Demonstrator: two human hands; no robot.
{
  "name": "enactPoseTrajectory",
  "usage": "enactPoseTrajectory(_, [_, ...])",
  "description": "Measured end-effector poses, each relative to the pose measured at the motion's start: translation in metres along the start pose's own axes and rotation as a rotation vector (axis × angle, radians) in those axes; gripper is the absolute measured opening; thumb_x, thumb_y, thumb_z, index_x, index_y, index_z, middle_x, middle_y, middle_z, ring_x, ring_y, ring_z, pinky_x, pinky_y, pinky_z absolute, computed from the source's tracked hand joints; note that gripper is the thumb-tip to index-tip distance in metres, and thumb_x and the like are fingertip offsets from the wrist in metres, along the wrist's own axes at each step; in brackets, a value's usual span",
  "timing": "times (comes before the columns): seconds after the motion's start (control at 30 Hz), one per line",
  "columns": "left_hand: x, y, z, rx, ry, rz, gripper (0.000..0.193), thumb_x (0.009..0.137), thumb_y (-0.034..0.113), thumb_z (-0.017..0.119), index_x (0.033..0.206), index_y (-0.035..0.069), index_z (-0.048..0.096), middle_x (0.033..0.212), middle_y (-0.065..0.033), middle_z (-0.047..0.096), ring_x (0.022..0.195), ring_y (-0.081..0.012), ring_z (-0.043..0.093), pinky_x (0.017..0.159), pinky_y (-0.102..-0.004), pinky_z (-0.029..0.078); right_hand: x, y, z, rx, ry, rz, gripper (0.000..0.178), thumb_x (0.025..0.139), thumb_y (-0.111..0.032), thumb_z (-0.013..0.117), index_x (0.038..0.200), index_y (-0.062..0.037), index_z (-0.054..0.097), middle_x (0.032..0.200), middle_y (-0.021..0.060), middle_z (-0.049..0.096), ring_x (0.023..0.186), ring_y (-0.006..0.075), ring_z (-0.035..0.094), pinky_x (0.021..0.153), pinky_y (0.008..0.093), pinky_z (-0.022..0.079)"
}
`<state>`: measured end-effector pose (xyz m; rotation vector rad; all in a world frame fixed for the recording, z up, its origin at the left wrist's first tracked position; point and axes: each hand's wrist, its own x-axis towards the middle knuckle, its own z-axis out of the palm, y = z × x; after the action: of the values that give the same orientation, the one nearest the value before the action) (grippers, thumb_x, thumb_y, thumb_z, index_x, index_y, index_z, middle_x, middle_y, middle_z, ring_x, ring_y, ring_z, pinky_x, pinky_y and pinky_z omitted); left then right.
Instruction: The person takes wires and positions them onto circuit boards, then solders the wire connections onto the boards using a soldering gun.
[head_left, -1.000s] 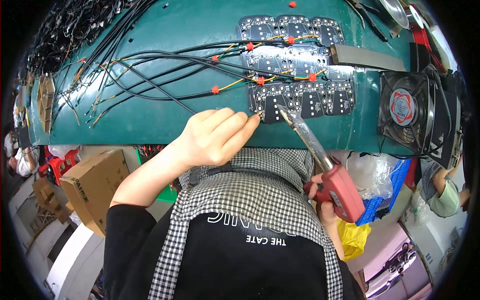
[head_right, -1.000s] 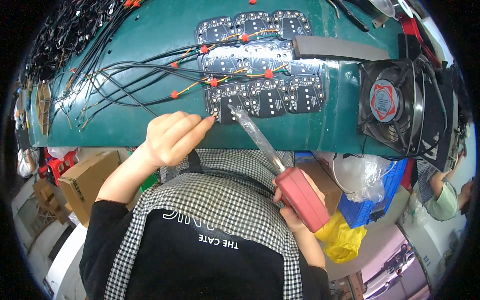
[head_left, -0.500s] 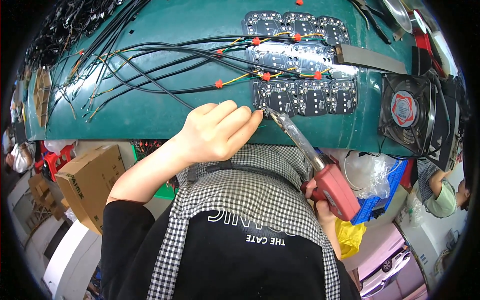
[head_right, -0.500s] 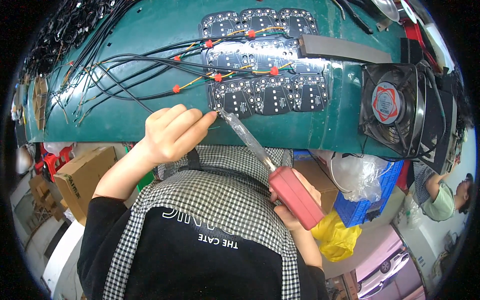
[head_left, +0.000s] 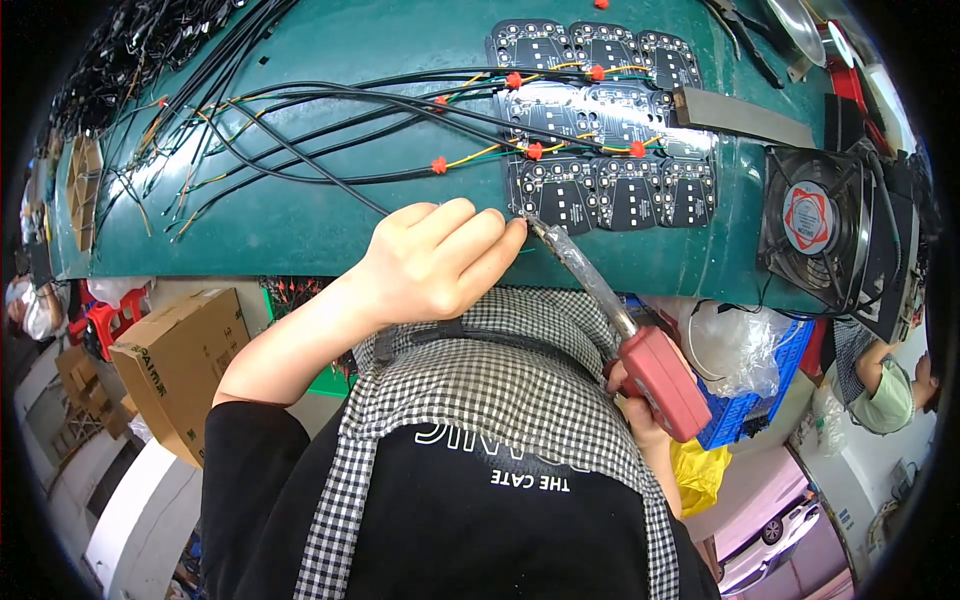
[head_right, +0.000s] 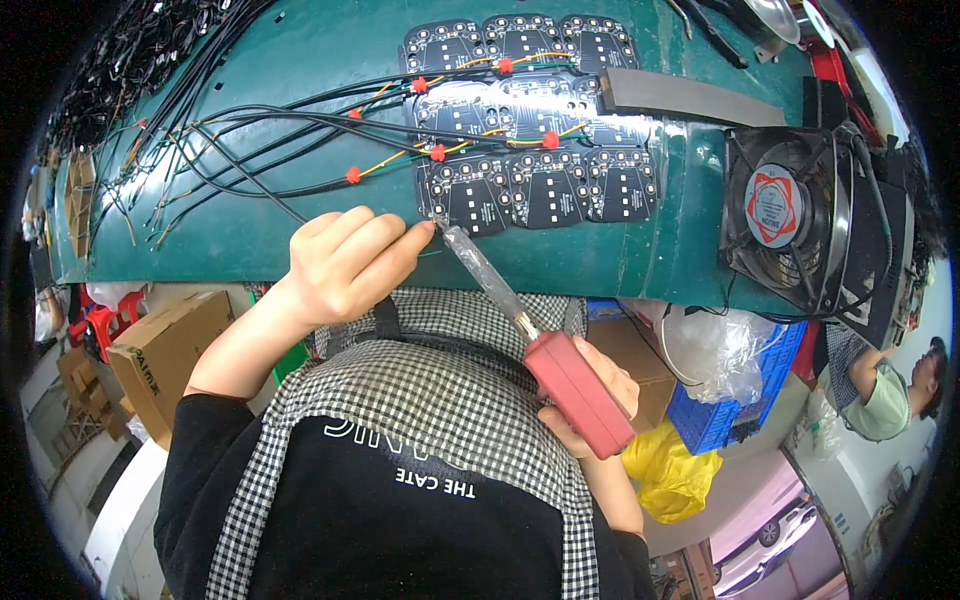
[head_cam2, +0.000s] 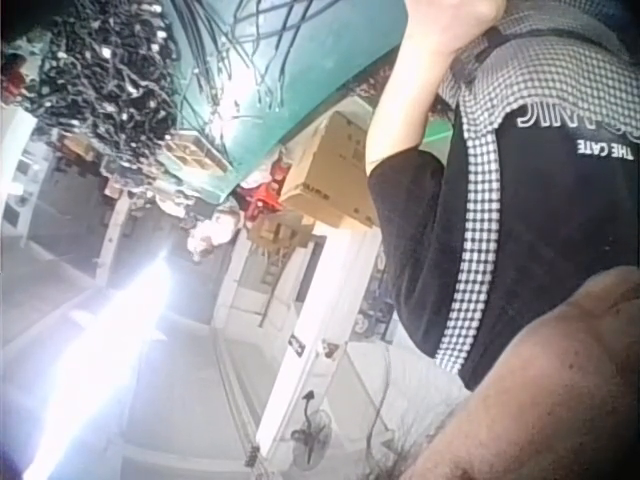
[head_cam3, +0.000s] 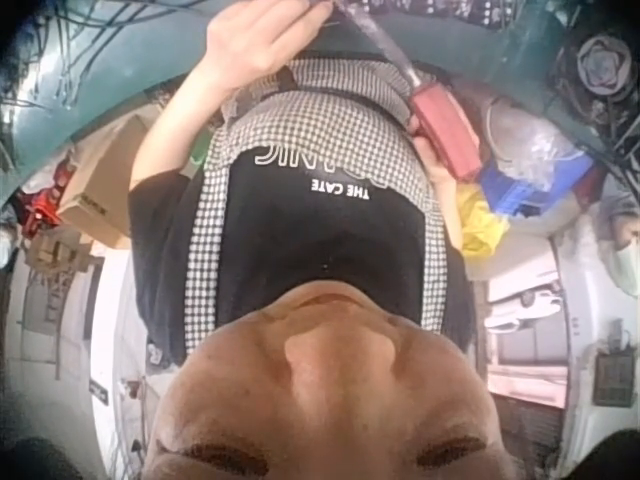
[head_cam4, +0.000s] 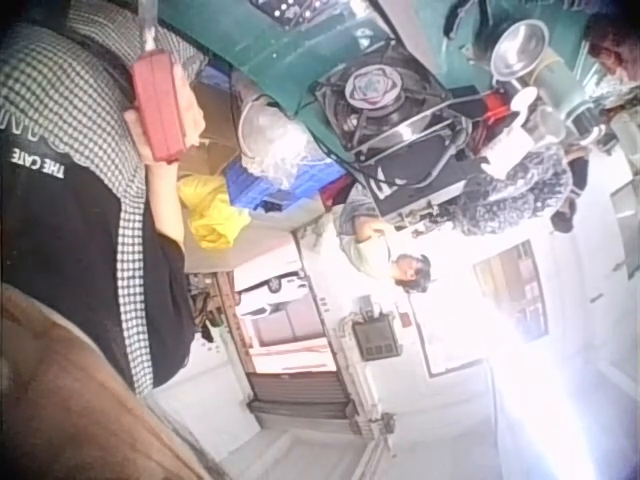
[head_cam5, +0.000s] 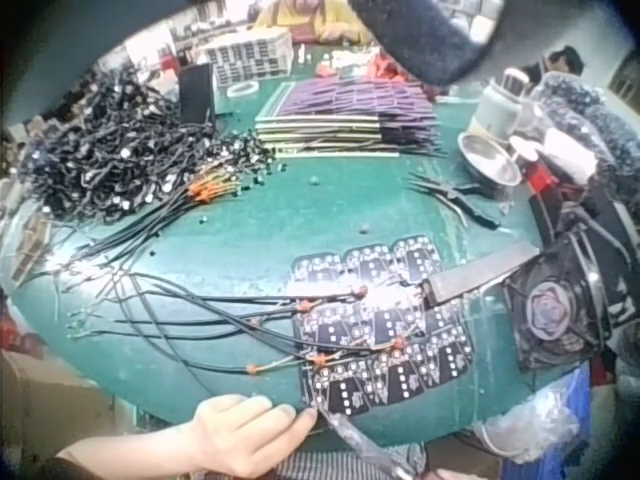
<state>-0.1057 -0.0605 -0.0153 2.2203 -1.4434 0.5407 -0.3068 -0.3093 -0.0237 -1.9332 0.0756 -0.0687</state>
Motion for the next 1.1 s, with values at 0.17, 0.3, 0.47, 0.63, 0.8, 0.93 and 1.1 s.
enactPoseTrajectory(0.17, [0.002,0.003,-0.003,-0.025,-0.025,-0.036,0.035,0.056,0.007,0.068,0.09,0.003,0.065,0.075,-0.0013,0.054,0.055,-0.0119,0.048,0.042,-0.0244,0.034,-0.009,-0.007,0.007,0.225,0.096,0.141,0.08,0.073,-0.043,0.075,0.124,0.0107,0.044,0.081,0.0125,0.065,0.064,0.0192,0.065,0.063,0.0284,0.051])
enactPoseTrajectory(0.3, [0.003,0.004,-0.006,-0.181,-0.039,-0.107,0.034,0.058,0.006,0.07,0.092,0.003,0.064,0.078,-0.0029,0.055,0.055,-0.0133,0.05,0.044,-0.0254,0.038,-0.006,-0.011,0.009,0.36,0.151,0.195,0.085,0.072,-0.046,0.075,0.126,0.0115,0.042,0.081,0.0141,0.064,0.061,0.0186,0.062,0.06,0.0273,0.05])
enactPoseTrajectory(0.47, [0.001,0.005,-0.004,-0.249,-0.032,-0.113,0.029,0.059,0.001,0.07,0.087,0.001,0.064,0.079,-0.0054,0.057,0.056,-0.015,0.052,0.045,-0.0273,0.042,-0.004,-0.013,0.009,0.355,0.154,0.202,0.082,0.073,-0.046,0.074,0.124,0.0113,0.044,0.081,0.0133,0.064,0.06,0.0171,0.062,0.061,0.0269,0.05])
enactPoseTrajectory(0.63, [0.004,0.009,0.002,-0.325,0.026,-0.226,0.024,0.061,-0.003,0.071,0.083,-0.001,0.064,0.078,-0.0077,0.058,0.06,-0.0182,0.056,0.049,-0.0281,0.046,-0.011,-0.005,0.007,0.283,0.145,0.165,0.08,0.073,-0.046,0.073,0.122,0.0112,0.046,0.081,0.0127,0.064,0.06,0.0164,0.062,0.061,0.0267,0.05])
enactPoseTrajectory(0.8, [0.002,0.01,-0.004,-0.273,0.03,-0.222,0.025,0.06,0.001,0.07,0.083,0.001,0.059,0.082,-0.0066,0.055,0.063,-0.0171,0.055,0.051,-0.0274,0.046,-0.007,-0.013,0.009,0.392,0.167,0.231,0.08,0.072,-0.045,0.075,0.123,0.0111,0.046,0.084,0.013,0.064,0.06,0.0169,0.062,0.06,0.0256,0.049])
enactPoseTrajectory(0.93, [0.006,0.011,0.0,-0.25,0.065,-0.205,0.024,0.062,0.002,0.069,0.084,0.002,0.059,0.082,-0.0059,0.055,0.062,-0.0164,0.055,0.049,-0.0264,0.045,-0.005,-0.012,0.009,0.432,0.141,0.241,0.079,0.072,-0.043,0.075,0.123,0.011,0.046,0.086,0.0134,0.064,0.061,0.017,0.062,0.06,0.0255,0.049])
enactPoseTrajectory(1.1, [0.004,0.014,0.004,-0.212,0.006,-0.207,0.023,0.061,-0.005,0.07,0.082,-0.001,0.062,0.077,-0.0084,0.058,0.06,-0.0196,0.059,0.048,-0.028,0.045,-0.012,0.001,0.005,0.254,0.086,0.145,0.076,0.074,-0.043,0.074,0.122,0.0099,0.047,0.08,0.0111,0.065,0.06,0.0162,0.063,0.06,0.0259,0.05])
